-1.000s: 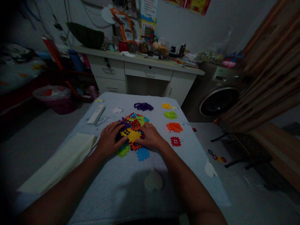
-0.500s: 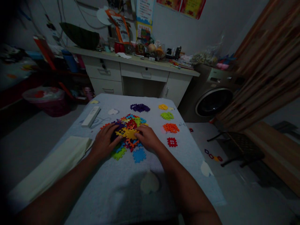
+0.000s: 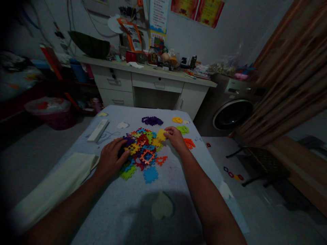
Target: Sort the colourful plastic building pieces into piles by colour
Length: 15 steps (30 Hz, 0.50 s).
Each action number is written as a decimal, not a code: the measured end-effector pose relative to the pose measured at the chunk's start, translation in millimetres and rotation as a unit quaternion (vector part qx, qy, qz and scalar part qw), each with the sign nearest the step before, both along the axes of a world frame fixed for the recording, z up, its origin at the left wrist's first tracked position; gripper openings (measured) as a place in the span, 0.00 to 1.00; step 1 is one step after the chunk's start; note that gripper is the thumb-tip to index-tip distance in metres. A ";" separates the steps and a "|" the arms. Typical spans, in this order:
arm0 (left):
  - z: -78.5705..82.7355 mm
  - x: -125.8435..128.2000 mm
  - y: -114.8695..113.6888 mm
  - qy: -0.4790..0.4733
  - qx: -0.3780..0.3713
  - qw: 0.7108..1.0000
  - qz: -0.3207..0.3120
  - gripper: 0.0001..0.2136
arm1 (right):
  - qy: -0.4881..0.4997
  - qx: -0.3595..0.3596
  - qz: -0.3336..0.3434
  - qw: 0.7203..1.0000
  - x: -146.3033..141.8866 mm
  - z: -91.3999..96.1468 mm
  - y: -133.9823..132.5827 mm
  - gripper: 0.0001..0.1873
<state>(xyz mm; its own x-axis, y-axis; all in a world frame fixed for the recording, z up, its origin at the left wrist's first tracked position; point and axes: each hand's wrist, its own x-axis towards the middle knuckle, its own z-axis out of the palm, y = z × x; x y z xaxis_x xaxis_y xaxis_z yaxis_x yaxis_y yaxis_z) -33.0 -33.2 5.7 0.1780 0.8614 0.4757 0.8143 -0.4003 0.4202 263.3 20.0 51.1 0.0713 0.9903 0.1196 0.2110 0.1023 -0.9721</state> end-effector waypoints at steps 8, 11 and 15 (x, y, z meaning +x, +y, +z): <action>2.9 -7.3 3.3 -0.026 -0.001 0.997 0.079 0.22 | -0.017 -0.049 -0.267 0.962 72.0 16.4 81.3 0.10; -1.6 -8.6 7.3 -0.039 -0.023 0.997 0.065 0.23 | -0.043 -0.068 -0.300 0.951 87.8 13.8 100.8 0.13; -5.9 -7.2 9.6 -0.039 -0.048 0.997 0.038 0.25 | -0.074 -0.069 -0.309 0.946 101.4 0.0 119.3 0.14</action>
<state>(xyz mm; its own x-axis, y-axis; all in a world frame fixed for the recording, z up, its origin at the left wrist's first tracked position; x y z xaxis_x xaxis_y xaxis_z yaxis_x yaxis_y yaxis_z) -40.1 -23.6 -0.2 0.0753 0.9130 0.4008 0.8039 -0.2934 0.5173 364.7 139.3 51.0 0.6337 0.7722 0.0460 0.3232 -0.2103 -0.9227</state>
